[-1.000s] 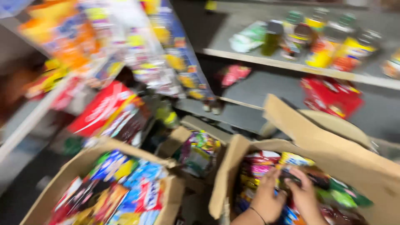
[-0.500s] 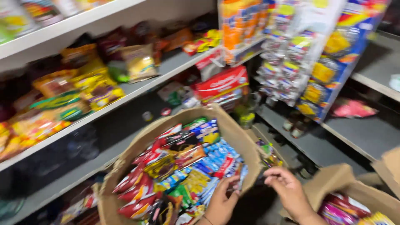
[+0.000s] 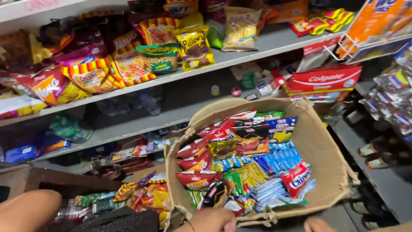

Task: Organizing and sorting various snack bags from a store shelf into a cardboard box.

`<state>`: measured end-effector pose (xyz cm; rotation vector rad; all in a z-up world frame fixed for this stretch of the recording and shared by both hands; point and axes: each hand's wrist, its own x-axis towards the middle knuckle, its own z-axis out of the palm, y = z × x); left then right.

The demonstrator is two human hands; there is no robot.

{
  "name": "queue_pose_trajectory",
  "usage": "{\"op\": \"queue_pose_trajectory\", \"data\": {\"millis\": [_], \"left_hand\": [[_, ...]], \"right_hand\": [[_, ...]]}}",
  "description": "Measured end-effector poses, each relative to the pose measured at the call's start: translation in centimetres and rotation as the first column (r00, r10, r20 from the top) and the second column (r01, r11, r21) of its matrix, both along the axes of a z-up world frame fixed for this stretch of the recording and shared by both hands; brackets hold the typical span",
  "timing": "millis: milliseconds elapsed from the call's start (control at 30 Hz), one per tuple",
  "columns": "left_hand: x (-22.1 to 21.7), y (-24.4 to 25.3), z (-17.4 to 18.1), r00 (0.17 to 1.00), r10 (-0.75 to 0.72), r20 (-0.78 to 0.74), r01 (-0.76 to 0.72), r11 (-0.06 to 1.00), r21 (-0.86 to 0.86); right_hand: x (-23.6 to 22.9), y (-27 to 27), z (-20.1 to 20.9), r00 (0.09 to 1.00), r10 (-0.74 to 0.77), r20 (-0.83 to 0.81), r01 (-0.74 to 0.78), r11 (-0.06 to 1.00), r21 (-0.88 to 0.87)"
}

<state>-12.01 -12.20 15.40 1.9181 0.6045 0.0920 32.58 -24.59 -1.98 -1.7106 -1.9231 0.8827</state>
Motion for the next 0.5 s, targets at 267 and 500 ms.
{"op": "queue_pose_trajectory", "data": {"millis": [267, 500], "left_hand": [[1.5, 5.4, 6.1, 0.988, 0.154, -0.023, -0.145, 0.964, 0.223], [0.9, 5.5, 0.5, 0.735, 0.652, -0.189, -0.586, 0.750, 0.308]], "right_hand": [[-11.3, 10.2, 13.8, 0.957, 0.269, 0.107, -0.189, 0.861, -0.473], [-18.5, 20.4, 12.5, 0.993, 0.096, -0.065, -0.106, 0.976, -0.188]]}}
